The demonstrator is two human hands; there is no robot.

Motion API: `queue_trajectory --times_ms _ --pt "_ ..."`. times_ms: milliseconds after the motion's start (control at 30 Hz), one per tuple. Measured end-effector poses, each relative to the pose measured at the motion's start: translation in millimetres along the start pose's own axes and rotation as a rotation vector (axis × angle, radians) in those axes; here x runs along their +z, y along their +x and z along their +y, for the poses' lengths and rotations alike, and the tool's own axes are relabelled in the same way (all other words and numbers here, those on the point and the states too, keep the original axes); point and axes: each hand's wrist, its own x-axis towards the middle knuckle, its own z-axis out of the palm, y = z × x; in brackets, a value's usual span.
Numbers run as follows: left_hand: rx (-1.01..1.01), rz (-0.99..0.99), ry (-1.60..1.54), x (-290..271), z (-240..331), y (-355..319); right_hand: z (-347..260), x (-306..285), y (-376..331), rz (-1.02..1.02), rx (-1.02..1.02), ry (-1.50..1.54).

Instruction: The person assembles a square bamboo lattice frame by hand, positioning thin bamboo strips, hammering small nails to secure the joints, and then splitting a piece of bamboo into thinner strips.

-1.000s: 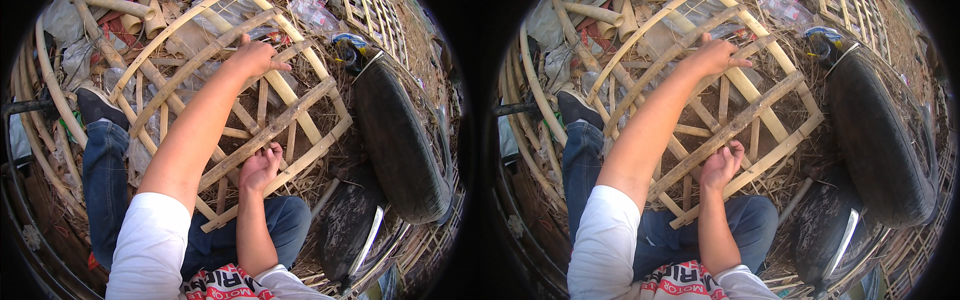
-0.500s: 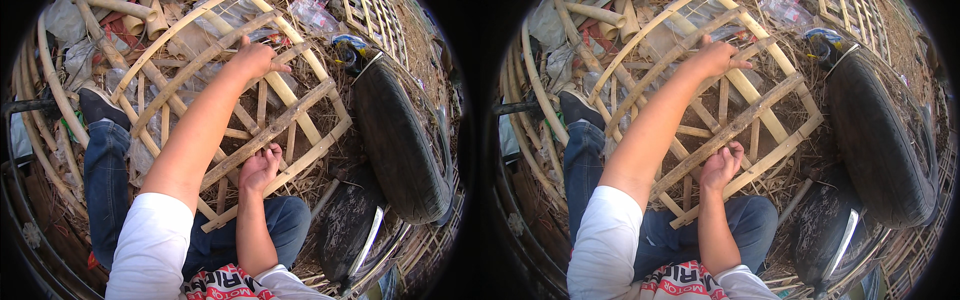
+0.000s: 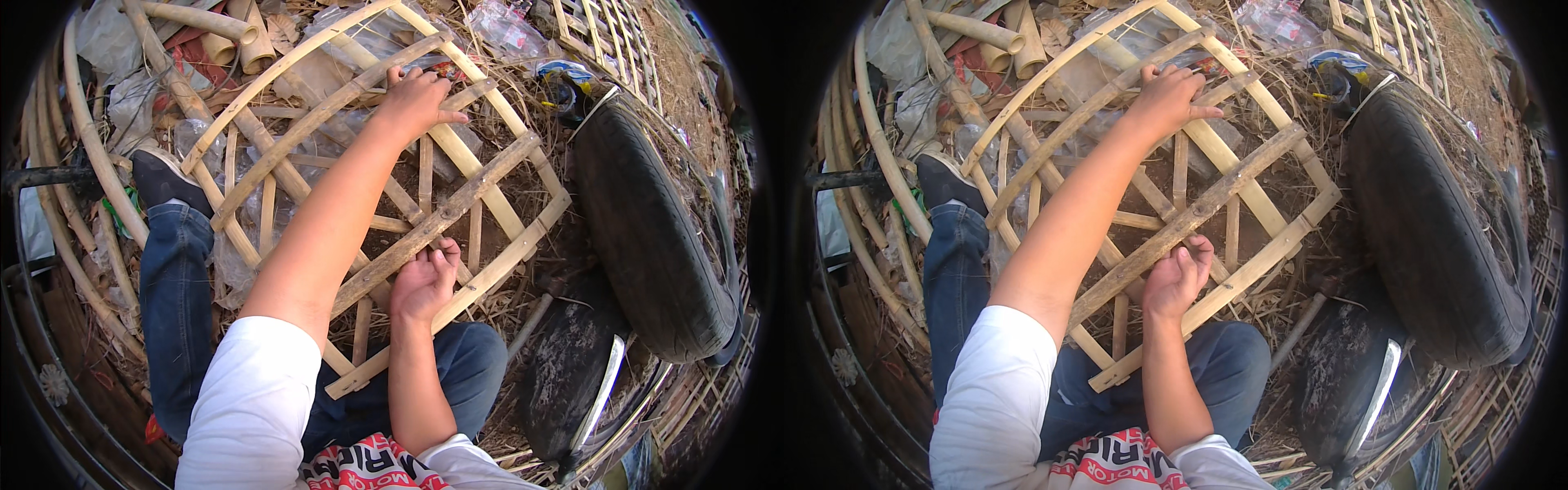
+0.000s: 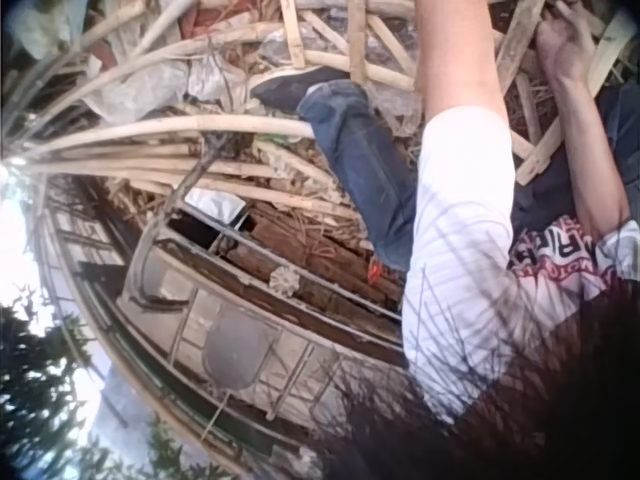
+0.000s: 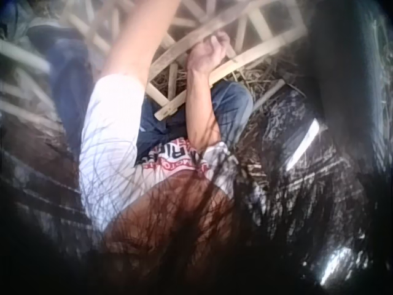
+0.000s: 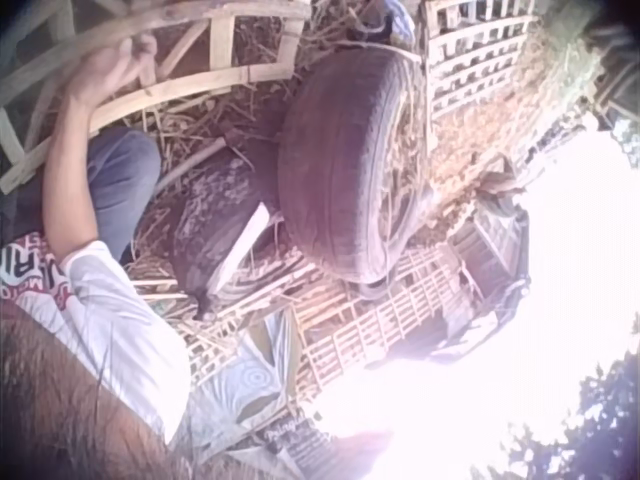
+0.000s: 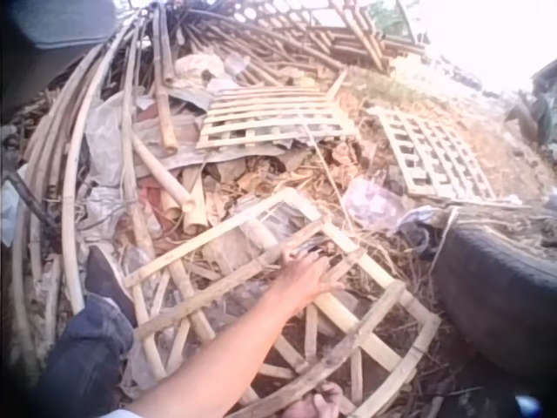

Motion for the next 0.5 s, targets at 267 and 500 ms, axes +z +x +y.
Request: queue_trajectory --times_ms 267,500 --pt "0.081 0.054 -0.118 0.0 8.4 -5.6 -8.0 -0.8 -12.7 -0.051 -0.025 0.018" --pt "0.075 0.013 -0.141 -5.3 9.2 -6.6 -6.3 -7.4 -12.9 -0.017 0.016 0.044"
